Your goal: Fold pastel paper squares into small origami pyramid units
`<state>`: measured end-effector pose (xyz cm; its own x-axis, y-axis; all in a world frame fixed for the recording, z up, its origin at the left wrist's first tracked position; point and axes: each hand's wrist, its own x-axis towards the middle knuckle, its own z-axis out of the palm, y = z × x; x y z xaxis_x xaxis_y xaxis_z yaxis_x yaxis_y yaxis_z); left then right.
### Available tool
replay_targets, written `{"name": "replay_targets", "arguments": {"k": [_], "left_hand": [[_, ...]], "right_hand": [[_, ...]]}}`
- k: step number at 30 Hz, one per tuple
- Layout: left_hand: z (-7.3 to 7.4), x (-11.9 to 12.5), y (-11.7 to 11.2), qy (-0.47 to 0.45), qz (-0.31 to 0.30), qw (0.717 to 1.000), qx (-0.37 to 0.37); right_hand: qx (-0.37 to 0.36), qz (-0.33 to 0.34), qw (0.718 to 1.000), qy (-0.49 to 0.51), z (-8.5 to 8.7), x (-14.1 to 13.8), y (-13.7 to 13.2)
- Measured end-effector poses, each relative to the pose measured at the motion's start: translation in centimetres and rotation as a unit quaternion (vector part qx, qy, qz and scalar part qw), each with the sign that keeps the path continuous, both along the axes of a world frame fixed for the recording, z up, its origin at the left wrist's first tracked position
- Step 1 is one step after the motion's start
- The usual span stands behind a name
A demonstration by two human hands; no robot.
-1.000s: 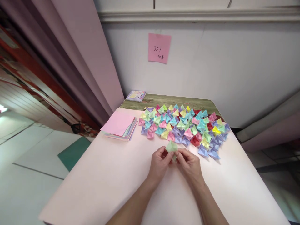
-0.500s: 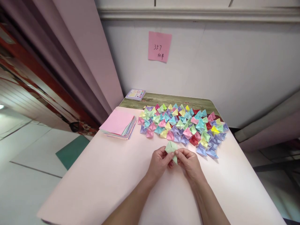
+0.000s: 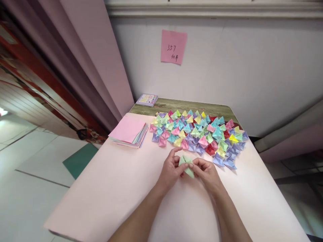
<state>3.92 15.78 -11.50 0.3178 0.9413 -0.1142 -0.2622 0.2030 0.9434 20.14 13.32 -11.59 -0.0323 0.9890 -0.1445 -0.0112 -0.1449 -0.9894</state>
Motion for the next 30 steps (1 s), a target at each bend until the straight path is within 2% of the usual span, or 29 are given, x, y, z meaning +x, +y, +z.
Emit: {"name": "replay_targets", "arguments": {"k": [4, 11, 16, 21, 24, 30], "left_hand": [[-0.4, -0.9, 0.8, 0.010, -0.079, 0.996, -0.033], [-0.7, -1.0, 1.0, 0.022, -0.084, 0.995, -0.043], [-1.0, -0.8, 0.7, 0.032, -0.093, 0.994, -0.046], [-1.4, -0.7, 0.7, 0.042, -0.106, 0.993, -0.039], [-1.2, -0.7, 0.9, 0.029, -0.083, 0.995, -0.052], [-0.7, -1.0, 1.4, 0.000, 0.061, 0.997, -0.056]], "right_hand": [[-0.014, 0.039, 0.999, -0.010, 0.0, 0.5, -0.1], [-0.020, 0.009, 1.000, 0.022, -0.9, 0.0, 0.3], [-0.026, -0.024, 0.998, 0.051, -0.9, -0.5, 0.3], [-0.005, -0.032, 0.999, 0.006, -0.9, -0.5, 0.2], [0.010, -0.049, 0.998, -0.024, -0.9, -0.5, 0.2], [-0.005, -0.114, 0.993, 0.009, -0.4, -0.4, 0.2]]}}
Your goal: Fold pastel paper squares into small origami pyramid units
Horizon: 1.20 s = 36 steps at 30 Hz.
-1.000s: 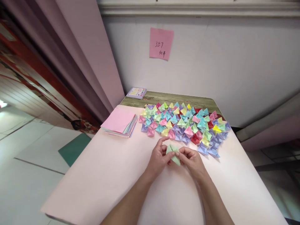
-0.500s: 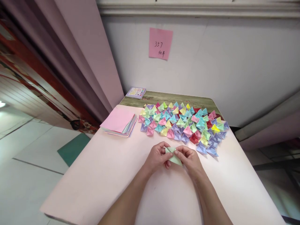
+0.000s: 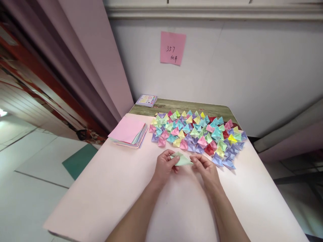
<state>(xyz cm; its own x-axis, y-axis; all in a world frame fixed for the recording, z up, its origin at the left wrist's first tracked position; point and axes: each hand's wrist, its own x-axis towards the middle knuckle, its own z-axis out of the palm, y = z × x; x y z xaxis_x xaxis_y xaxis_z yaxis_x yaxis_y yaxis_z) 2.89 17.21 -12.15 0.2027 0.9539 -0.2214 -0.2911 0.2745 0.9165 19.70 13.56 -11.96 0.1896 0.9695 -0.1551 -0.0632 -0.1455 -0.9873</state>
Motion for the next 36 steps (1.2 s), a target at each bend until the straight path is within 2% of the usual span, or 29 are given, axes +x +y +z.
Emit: {"name": "replay_targets", "arguments": {"k": [3, 7, 14, 22, 30, 36], "left_hand": [[0.08, -0.02, -0.01, -0.002, 0.032, 0.999, 0.008], [-0.10, 0.27, -0.24, 0.009, 0.023, 1.000, 0.012], [-0.23, 0.39, -0.36, 0.014, -0.004, 1.000, 0.007], [0.30, 0.29, -0.35, -0.001, -0.016, 1.000, -0.006], [0.10, 0.52, -0.54, 0.008, -0.011, 1.000, 0.014], [0.38, 0.44, -0.52, -0.009, -0.022, 1.000, -0.008]], "right_hand": [[-0.033, 0.018, 0.998, 0.058, -0.01, -0.28, -0.03], [-0.044, 0.025, 0.994, 0.094, -0.43, -0.77, -0.01], [-0.030, -0.014, 0.995, 0.094, -0.73, -0.81, 0.12], [-0.029, -0.010, 0.997, 0.069, -0.11, -0.83, 0.02], [-0.044, -0.027, 0.995, 0.085, -0.51, -0.92, 0.03], [-0.028, -0.009, 0.998, 0.057, -0.66, -0.83, -0.06]]}}
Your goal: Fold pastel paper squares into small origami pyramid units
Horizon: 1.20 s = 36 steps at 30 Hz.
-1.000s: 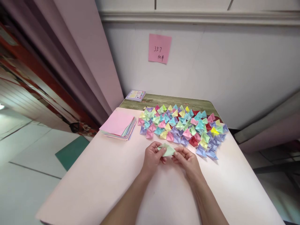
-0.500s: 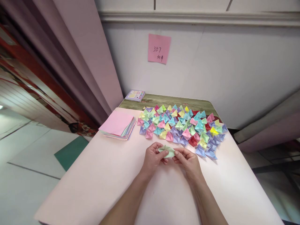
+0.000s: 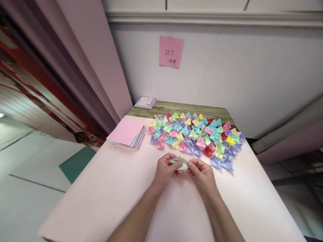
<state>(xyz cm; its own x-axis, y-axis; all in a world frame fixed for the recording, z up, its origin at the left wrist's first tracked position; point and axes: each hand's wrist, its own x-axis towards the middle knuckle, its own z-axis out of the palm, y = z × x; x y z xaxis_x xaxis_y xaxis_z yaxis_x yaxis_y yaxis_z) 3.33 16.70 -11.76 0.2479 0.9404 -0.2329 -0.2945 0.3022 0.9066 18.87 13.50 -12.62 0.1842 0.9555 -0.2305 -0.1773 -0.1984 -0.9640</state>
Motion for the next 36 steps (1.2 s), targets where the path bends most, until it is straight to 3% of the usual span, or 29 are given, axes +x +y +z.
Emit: {"name": "replay_targets", "arguments": {"k": [4, 8, 13, 20, 31, 36], "left_hand": [[0.0, 0.0, 0.0, -0.009, -0.025, 0.999, -0.022], [-0.1, 0.0, 0.1, -0.014, 0.006, 0.999, -0.033], [-0.3, -0.2, 0.3, -0.052, 0.059, 0.993, -0.092], [-0.5, 0.0, 0.1, -0.055, 0.039, 0.993, -0.098], [0.6, -0.2, 0.1, -0.064, -0.023, 0.995, -0.072], [0.0, -0.4, 0.0, 0.035, -0.028, 0.999, -0.015]], "right_hand": [[-0.017, 0.002, 1.000, 0.003, -0.1, 0.2, 0.1], [-0.015, 0.003, 1.000, 0.015, 0.2, 0.6, 0.1], [0.091, 0.039, 0.994, -0.055, -0.2, 0.6, 0.0], [0.205, 0.012, 0.955, -0.214, -1.2, 0.1, 0.1], [0.189, -0.047, 0.948, -0.251, -0.2, 0.1, 0.0], [0.163, -0.056, 0.956, -0.238, -0.1, 0.3, 0.0]]}}
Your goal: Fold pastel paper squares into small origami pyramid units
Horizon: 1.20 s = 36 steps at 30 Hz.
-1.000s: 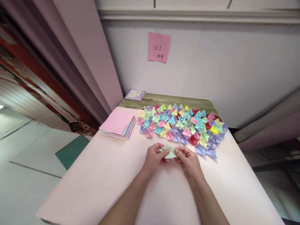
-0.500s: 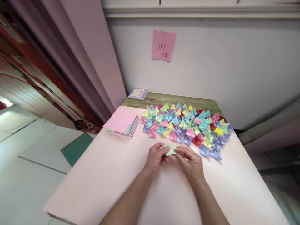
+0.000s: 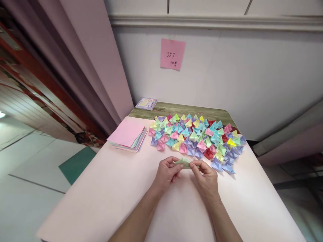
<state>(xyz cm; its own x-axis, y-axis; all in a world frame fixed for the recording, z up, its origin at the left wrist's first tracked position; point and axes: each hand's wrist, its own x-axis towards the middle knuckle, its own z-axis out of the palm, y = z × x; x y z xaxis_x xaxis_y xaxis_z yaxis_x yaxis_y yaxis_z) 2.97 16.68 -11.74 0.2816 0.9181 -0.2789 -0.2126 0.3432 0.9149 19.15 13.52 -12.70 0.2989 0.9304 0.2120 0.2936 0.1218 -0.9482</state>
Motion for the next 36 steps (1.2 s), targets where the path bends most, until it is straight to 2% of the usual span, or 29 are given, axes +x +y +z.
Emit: {"name": "replay_targets", "arguments": {"k": [4, 7, 12, 15, 20, 25, 30, 33, 36], "left_hand": [[0.0, -0.1, 0.1, 0.085, 0.061, 0.988, 0.117], [0.3, 0.0, 0.1, 0.071, 0.096, 0.978, 0.170], [0.2, 0.4, -0.1, -0.037, 0.057, 0.992, 0.107], [0.2, 0.5, -0.1, -0.040, 0.057, 0.992, 0.102], [0.3, 0.3, -0.1, -0.058, 0.023, 0.995, 0.074], [0.1, 0.0, 0.2, -0.018, -0.016, 0.998, 0.051], [-0.3, 0.0, 0.2, -0.015, 0.014, 0.999, 0.043], [-0.6, 0.1, 0.2, -0.025, 0.042, 0.998, 0.027], [-0.7, 0.3, 0.3, -0.073, 0.076, 0.994, -0.018]], "right_hand": [[-0.012, 0.008, 1.000, 0.021, 0.0, -0.2, -0.1], [-0.023, 0.005, 0.997, 0.079, -0.1, -0.5, -0.1], [-0.092, 0.061, 0.985, 0.132, -0.3, -0.5, 0.0], [-0.112, 0.070, 0.982, 0.132, -0.3, -0.4, 0.1], [-0.097, 0.054, 0.988, 0.107, -0.5, -0.3, 0.1], [-0.109, 0.069, 0.988, 0.084, -0.4, -0.2, -0.1], [-0.122, 0.071, 0.987, 0.081, -0.2, -0.3, -0.2], [-0.123, 0.084, 0.981, 0.124, -0.1, -0.3, -0.1], [-0.113, 0.099, 0.974, 0.169, -0.2, -0.3, 0.0]]}}
